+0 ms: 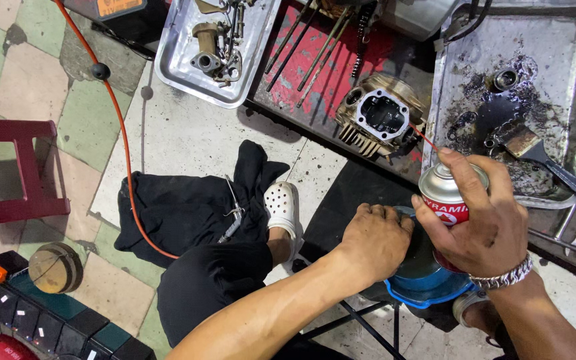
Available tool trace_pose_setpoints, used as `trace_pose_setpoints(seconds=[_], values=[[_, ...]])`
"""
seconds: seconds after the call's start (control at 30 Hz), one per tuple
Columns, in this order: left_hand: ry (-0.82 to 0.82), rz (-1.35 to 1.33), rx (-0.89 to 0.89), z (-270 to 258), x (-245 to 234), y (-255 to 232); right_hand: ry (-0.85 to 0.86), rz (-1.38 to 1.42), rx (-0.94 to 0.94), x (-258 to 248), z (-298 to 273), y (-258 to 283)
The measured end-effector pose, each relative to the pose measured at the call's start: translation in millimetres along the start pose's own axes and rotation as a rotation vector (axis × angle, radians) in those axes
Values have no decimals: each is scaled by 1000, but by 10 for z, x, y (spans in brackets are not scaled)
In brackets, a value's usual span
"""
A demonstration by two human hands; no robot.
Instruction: The person cleans a small cylindrical metal part and a larger engine cylinder head using a spray can and a brush. They wipe the parts with a cloth, spray them with a cleaning agent, and scrub them over a blue bucket to catch debris.
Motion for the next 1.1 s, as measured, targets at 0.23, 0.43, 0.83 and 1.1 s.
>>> trace_pose_setpoints(seconds=[0.23,0.43,0.83,1.1], values=[[20,-9,-4,-15,-4,-4,-27,-10,-45,12,33,20],[15,-21,-9,-40,-21,10,-64,-2,-102,52,23,48],[43,11,9,-40,-27,4,-87,45,-174,95,-18,8],[51,6,10,-24,3,-2,-105,125,-211,18,33,64]])
Point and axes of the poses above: each hand's wrist, its own z-axis towards the middle knuckle, its own x-axis out of the palm, y = z × x, the point moved 2 cm from there along z, towards the middle knuckle, and after that the axes turned 12 degrees about -x, right-handed, at the moved point
